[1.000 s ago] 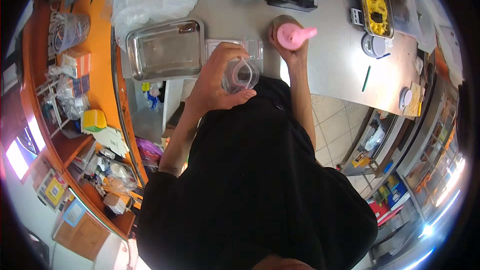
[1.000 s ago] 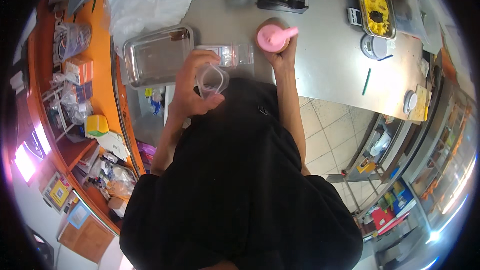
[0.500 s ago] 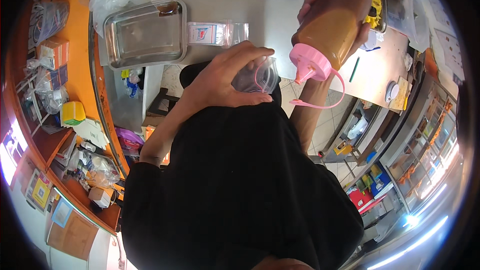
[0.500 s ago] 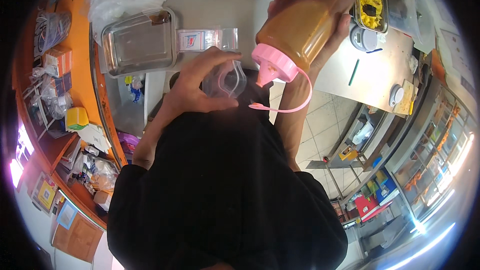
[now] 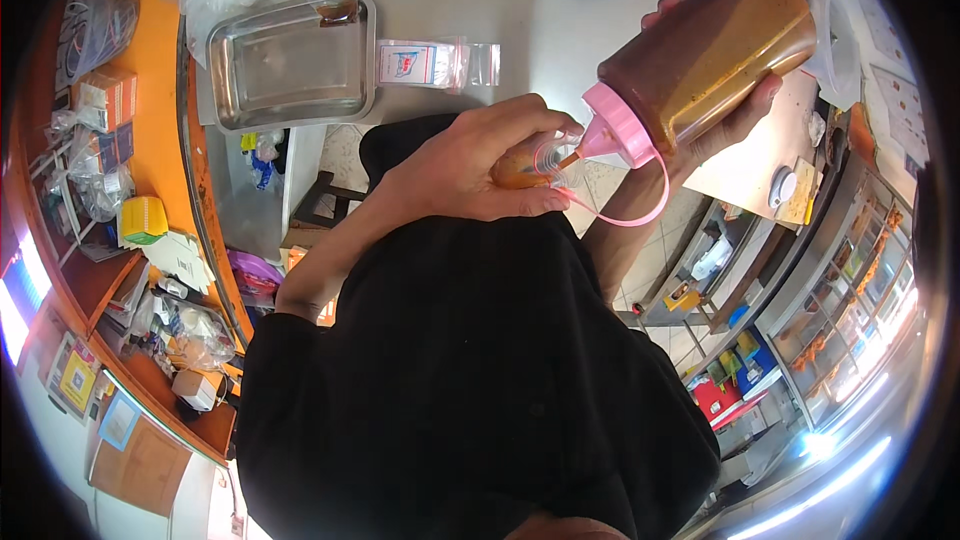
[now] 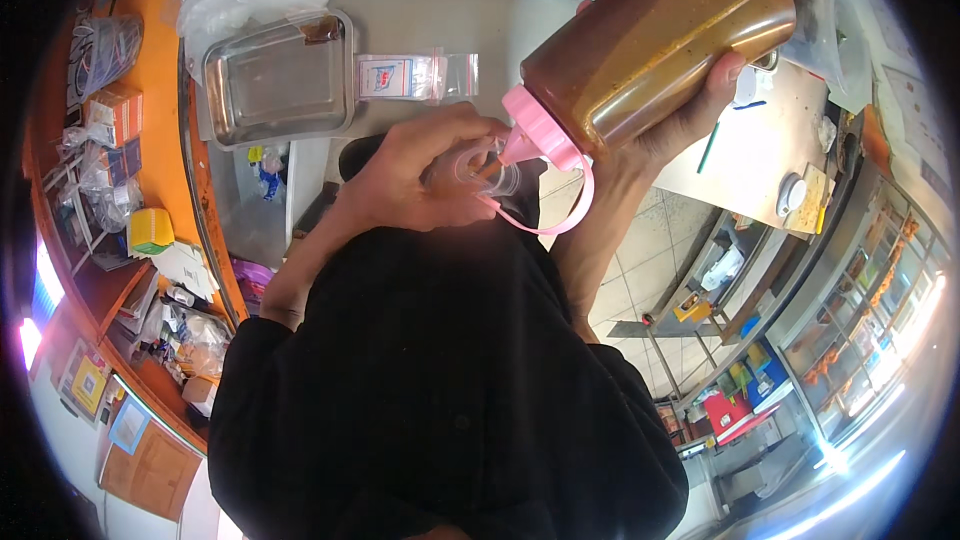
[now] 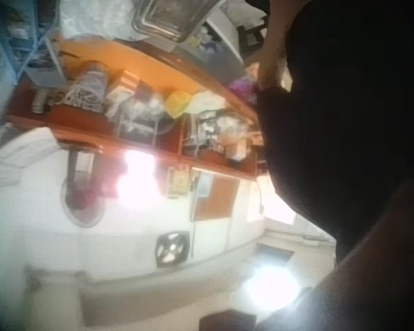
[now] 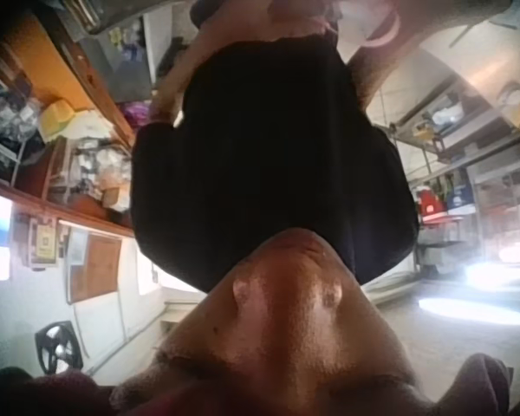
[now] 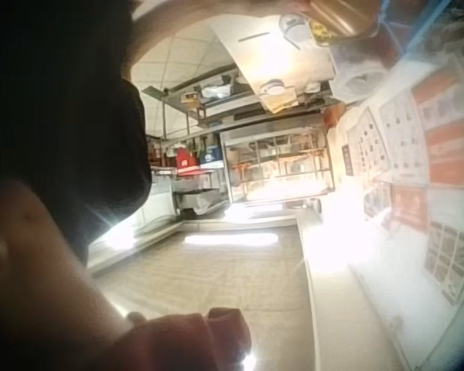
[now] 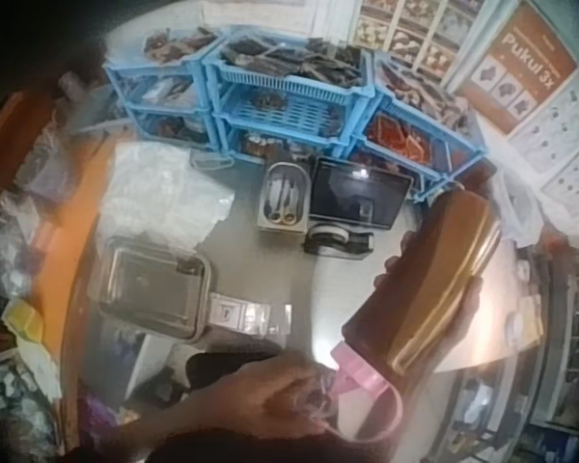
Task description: The person opens small plastic zip bags, dispenses sauce into them from a squeeze bottle, seals each bag shut, and places the filled bags into a metal tray.
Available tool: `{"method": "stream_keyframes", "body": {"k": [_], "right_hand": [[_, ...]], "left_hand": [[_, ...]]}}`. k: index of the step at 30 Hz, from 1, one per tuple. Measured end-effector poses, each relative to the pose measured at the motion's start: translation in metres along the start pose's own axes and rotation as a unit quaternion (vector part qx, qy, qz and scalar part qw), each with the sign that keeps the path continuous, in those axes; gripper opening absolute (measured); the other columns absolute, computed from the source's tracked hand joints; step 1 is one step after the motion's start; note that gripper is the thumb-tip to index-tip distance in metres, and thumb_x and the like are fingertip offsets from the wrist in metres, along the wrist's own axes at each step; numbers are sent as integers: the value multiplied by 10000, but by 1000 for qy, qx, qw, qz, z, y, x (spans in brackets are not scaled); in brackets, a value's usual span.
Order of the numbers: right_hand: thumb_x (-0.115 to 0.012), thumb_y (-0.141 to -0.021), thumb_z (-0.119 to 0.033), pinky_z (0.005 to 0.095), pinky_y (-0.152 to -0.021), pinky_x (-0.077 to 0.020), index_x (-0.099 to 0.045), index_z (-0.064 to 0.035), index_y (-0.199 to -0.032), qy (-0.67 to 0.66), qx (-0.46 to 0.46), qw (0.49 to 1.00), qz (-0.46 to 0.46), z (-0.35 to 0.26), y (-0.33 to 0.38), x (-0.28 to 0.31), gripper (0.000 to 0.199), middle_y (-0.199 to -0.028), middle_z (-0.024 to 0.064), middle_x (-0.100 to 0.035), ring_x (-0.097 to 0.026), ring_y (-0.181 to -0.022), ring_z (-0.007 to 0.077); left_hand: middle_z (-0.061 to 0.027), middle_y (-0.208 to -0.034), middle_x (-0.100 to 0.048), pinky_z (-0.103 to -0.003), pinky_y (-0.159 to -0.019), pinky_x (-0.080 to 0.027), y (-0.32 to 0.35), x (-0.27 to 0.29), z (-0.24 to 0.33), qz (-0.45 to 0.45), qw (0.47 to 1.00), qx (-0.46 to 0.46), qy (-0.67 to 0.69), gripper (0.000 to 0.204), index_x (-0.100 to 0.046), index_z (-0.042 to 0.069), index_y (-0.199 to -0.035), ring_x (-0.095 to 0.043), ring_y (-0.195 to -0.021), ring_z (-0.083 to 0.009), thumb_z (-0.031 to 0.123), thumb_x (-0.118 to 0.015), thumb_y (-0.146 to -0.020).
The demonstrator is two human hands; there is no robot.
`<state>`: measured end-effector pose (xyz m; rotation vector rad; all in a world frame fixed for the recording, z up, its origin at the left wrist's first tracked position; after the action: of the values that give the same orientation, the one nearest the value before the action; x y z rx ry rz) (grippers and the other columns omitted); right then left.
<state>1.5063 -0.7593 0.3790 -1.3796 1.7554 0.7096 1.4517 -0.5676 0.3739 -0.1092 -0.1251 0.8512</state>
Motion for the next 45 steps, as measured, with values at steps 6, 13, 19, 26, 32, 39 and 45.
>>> {"method": "stream_keyframes", "body": {"k": [6, 13, 19, 26, 32, 39, 45], "right_hand": [[-553, -861, -651, 507, -883, -598, -332, -100, -1485, -1, 18, 1000, 5, -2, 1, -1, 861, -1255, 237, -581, -662, -1047, 388], [-534, -869, -646, 484, -852, -617, -313, -110, -1489, 27, 42, 999, -5, -8, 1, 1, 849, -1243, 234, -588, -676, -1021, 389], [-517, -871, -670, 482, -946, -555, -325, -62, -1496, 99, 40, 994, 15, -8, 1, -2, 893, -1345, 272, -504, -608, -1111, 389], [-527, -863, -679, 467, -964, -548, -332, -64, -1492, 77, 36, 996, -2, -7, 4, -5, 901, -1353, 264, -498, -603, -1122, 374], [-550, -843, -670, 482, -855, -618, -343, -101, -1476, 30, 35, 999, 23, -4, 3, 3, 876, -1215, 223, -607, -684, -1010, 376], [-590, -841, -654, 507, -857, -600, -394, -77, -1439, 26, 0, 996, 81, -1, 2, 8, 854, -1207, 221, -612, -671, -1018, 390], [-560, -872, -642, 468, -949, -534, -423, -41, -1404, 94, -44, 977, 188, 11, 15, 11, 814, -1287, 234, -558, -601, -1129, 363]], "left_hand": [[-111, -982, -635, -336, -768, -493, -2, -1, 2, 0, 1000, -13, 13, 636, -592, 7, -1248, -623, -836, -239, 208, -869, -712], [-124, -1029, -650, -334, -795, -501, -3, -1, 3, -3, 1000, -13, 2, 639, -593, -2, -1257, -645, -884, -246, 184, -862, -709], [-112, -1001, -606, -333, -755, -492, -4, 0, 4, -2, 1000, -13, 12, 623, -584, 21, -1273, -611, -839, -252, 235, -844, -749], [-126, -1052, -639, -331, -795, -499, -3, -1, 5, -6, 1000, -15, 2, 638, -588, 4, -1271, -637, -880, -255, 170, -851, -714], [-126, -1047, -639, -331, -797, -498, -3, 0, 4, 3, 1000, -19, 19, 623, -589, 5, -1263, -637, -883, -253, 170, -844, -719], [-114, -987, -626, -315, -758, -477, -7, 1, 3, 7, 999, -26, 29, 598, -586, -18, -1253, -617, -849, -226, 157, -816, -729], [-87, -910, -585, -310, -703, -473, -10, 12, 5, 64, 994, -83, 36, 556, -610, 7, -1234, -569, -773, -200, 240, -831, -780]]}}
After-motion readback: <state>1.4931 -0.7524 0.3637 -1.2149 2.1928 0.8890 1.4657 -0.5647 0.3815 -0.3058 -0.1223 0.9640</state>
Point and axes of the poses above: each hand's wrist, its own y-axis away from the middle knuckle, its own x-axis out of the back of the hand, z = x × y, the point moved 8 cm from there along -y, towards the middle knuckle
